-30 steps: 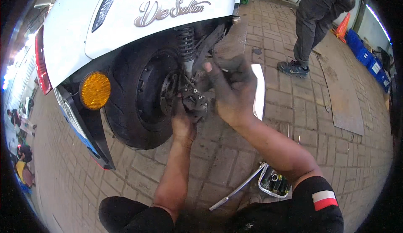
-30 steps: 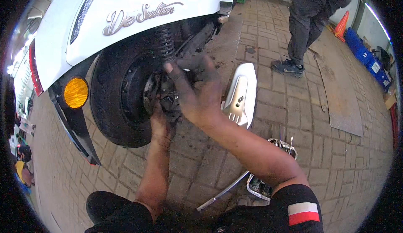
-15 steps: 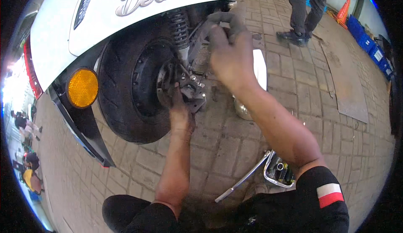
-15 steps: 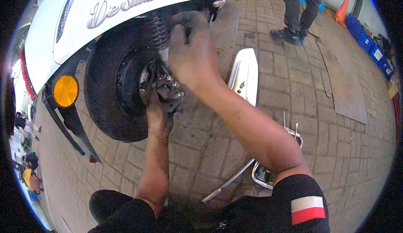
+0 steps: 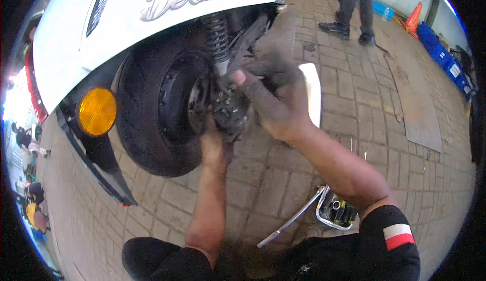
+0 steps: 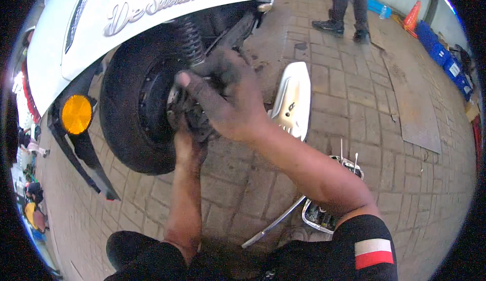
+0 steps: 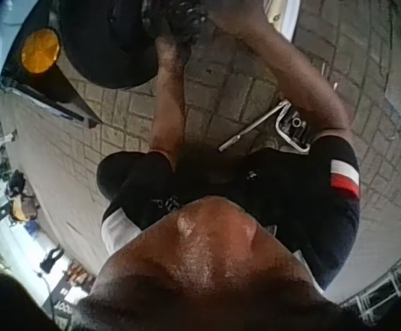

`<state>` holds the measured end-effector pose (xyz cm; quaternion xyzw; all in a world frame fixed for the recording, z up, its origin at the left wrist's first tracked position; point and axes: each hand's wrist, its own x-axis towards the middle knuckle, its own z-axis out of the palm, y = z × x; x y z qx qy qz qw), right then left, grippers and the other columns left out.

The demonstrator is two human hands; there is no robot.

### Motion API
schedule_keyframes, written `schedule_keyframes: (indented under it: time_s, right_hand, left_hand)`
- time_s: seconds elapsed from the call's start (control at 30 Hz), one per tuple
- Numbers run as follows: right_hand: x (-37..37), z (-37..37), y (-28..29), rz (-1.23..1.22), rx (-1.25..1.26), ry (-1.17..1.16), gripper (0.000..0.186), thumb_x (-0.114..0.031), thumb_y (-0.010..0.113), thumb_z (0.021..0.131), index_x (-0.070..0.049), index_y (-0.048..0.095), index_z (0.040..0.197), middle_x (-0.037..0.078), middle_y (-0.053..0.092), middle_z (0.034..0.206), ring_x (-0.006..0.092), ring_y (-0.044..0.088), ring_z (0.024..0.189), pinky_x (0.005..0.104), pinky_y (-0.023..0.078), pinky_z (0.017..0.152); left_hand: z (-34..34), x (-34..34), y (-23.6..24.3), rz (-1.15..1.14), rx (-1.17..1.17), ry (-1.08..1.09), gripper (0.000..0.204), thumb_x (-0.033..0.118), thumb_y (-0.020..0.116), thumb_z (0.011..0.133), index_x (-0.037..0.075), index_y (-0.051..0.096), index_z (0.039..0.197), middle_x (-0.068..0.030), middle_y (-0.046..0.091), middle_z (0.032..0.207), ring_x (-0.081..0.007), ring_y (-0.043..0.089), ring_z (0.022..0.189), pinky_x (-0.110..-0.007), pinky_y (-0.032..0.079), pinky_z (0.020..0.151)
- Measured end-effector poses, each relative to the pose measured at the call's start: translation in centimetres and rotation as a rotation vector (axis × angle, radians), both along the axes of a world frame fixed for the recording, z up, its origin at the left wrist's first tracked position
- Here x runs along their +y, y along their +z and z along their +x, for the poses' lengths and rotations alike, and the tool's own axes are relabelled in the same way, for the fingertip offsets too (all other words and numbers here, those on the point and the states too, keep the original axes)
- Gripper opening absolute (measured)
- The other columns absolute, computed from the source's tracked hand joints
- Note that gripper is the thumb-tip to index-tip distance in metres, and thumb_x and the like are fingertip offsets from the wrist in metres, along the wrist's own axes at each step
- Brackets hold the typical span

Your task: The person works on the rear brake assembly of a white scooter, removing and handling brake pads and a caliper by hand and using a screwdriver and a wrench before placing the tools in a tray.

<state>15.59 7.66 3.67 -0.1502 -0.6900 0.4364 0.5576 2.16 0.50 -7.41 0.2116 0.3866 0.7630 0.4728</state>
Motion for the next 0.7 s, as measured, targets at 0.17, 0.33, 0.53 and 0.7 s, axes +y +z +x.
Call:
schedule_keyframes:
  time_s: [0.17, 0.33, 0.53, 0.7]
  right_hand:
    - [1.8, 1.2, 3.9, -0.361, -0.101, 0.700, 0.024, -0.021, 0.072, 0.085, -0.002, 0.060, 0.093, 0.005, 0.065, 0.091, 0.0123, 0.059, 0.084, 0.0280, 0.048, 0.076]
    - [1.7, -1.5, 3.0, -0.367, -0.159, 0.668, 0.025, -0.018, 0.071, 0.085, -0.001, 0.056, 0.095, 0.006, 0.062, 0.083, 0.0176, 0.059, 0.081, 0.0312, 0.048, 0.077]
    - [1.2, -1.4, 2.4, -0.198, 0.066, 0.062, 0.017, -0.016, 0.059, 0.090, 0.001, 0.056, 0.095, 0.014, 0.060, 0.087, 0.0232, 0.057, 0.088, 0.0342, 0.045, 0.080]
    - [1.9, 0.5, 3.3, -0.237, -0.049, 0.543, 0.023, -0.019, 0.066, 0.088, 0.001, 0.057, 0.093, 0.017, 0.062, 0.089, 0.0211, 0.059, 0.084, 0.0336, 0.048, 0.077]
  left_hand:
    - [-2.5, -1.4, 0.6, -0.062, 0.125, 0.025, 0.050, 0.047, 0.047, 0.097, 0.009, 0.049, 0.129, -0.0049, 0.061, 0.115, -0.0209, 0.061, 0.095, -0.034, 0.050, 0.076]
    - [-1.0, -0.9, 0.8, 0.044, 0.136, -0.036, 0.049, 0.048, 0.049, 0.095, 0.012, 0.048, 0.129, -0.0019, 0.060, 0.114, -0.0180, 0.061, 0.088, -0.029, 0.049, 0.068]
    - [0.7, -0.1, 1.3, -0.128, 0.091, 0.174, 0.050, 0.043, 0.046, 0.098, 0.014, 0.040, 0.139, -0.0062, 0.051, 0.129, -0.0200, 0.055, 0.105, -0.035, 0.048, 0.074]
    - [-0.7, -1.2, 2.6, -0.061, 0.038, -0.008, 0.052, 0.038, 0.043, 0.099, 0.013, 0.034, 0.143, -0.0088, 0.043, 0.140, -0.0244, 0.051, 0.117, -0.040, 0.046, 0.093]
